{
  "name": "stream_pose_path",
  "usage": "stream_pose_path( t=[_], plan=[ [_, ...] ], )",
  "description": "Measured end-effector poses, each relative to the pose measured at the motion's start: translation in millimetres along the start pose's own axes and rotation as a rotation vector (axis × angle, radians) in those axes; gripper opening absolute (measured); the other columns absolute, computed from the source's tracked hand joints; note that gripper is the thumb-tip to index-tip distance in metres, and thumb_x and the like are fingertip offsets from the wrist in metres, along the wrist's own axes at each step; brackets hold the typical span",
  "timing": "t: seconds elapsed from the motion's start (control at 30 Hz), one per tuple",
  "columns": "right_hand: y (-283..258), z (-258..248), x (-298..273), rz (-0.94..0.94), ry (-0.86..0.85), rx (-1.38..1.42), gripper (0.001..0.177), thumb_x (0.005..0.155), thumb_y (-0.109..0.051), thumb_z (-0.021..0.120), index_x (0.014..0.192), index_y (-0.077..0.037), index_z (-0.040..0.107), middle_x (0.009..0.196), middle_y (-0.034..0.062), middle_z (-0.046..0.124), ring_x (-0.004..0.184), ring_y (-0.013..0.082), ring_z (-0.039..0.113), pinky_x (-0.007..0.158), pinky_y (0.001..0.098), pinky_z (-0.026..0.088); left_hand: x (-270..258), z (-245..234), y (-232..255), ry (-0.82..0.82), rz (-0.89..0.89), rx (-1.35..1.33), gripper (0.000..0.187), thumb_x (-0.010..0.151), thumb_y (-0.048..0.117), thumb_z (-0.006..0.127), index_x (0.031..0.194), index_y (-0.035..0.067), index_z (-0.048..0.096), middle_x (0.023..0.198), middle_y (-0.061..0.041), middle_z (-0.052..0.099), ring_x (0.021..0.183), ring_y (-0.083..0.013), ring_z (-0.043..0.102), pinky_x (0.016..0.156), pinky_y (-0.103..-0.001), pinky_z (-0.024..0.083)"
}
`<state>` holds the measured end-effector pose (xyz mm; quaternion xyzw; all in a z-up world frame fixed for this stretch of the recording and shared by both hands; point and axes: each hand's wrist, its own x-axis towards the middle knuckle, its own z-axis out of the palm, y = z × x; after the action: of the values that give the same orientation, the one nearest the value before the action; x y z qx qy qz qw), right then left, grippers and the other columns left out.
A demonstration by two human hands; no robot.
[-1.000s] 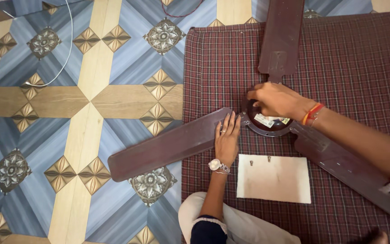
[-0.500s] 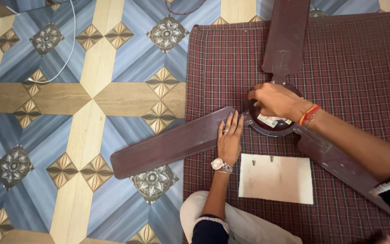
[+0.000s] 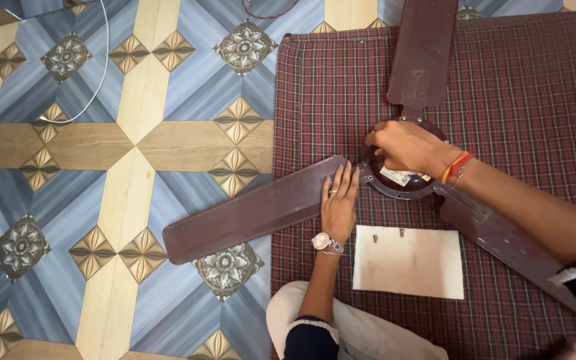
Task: The person sits on a mat and uses a screwdriver to remove screws from the blade brackets of a ceiling fan lying on the floor. They unscrew each bracket, detach the fan blades one by one, and place the screws on a piece of paper.
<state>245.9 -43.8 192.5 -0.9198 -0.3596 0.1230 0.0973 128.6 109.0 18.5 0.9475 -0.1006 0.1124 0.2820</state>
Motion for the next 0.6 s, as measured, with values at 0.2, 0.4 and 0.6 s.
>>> stream_pose_path(
  t=[0.2,0.4,0.6],
  plan=[
    [-11,-4,2,0.013,-0.055,-0.056,0.027,0.078,-0.006,0.070,0.103,0.004,0.068,0.104,0.0215,0.071,0.094,0.0395,0.072,0.080,0.0451,0.060,-1,3,-2,0.010,0.001,0.017,0.056,0.100,0.005,0.052,0.155,0.011,0.044,0.165,-0.007,0.038,0.154,-0.0240,0.032,0.126,-0.047,0.022],
    [-21,9,6,0.351,-0.109,0.046,0.042,0.107,-0.033,0.053,0.126,0.005,0.053,0.091,0.0293,0.070,0.088,0.0472,0.071,0.076,0.0535,0.058,-2,4,-2,0.008,0.000,0.035,0.055,0.100,0.007,0.052,0.154,0.010,0.046,0.164,-0.009,0.039,0.153,-0.0245,0.034,0.125,-0.048,0.023],
    [7,24,8,0.152,0.090,0.020,0.031,0.099,-0.019,0.058,0.115,0.009,0.058,0.107,0.0340,0.067,0.100,0.0504,0.067,0.083,0.0535,0.057,0,3,-1,0.002,-0.002,0.008,0.053,0.100,0.007,0.054,0.152,0.009,0.046,0.163,-0.010,0.039,0.152,-0.0256,0.033,0.124,-0.050,0.022]
  ],
)
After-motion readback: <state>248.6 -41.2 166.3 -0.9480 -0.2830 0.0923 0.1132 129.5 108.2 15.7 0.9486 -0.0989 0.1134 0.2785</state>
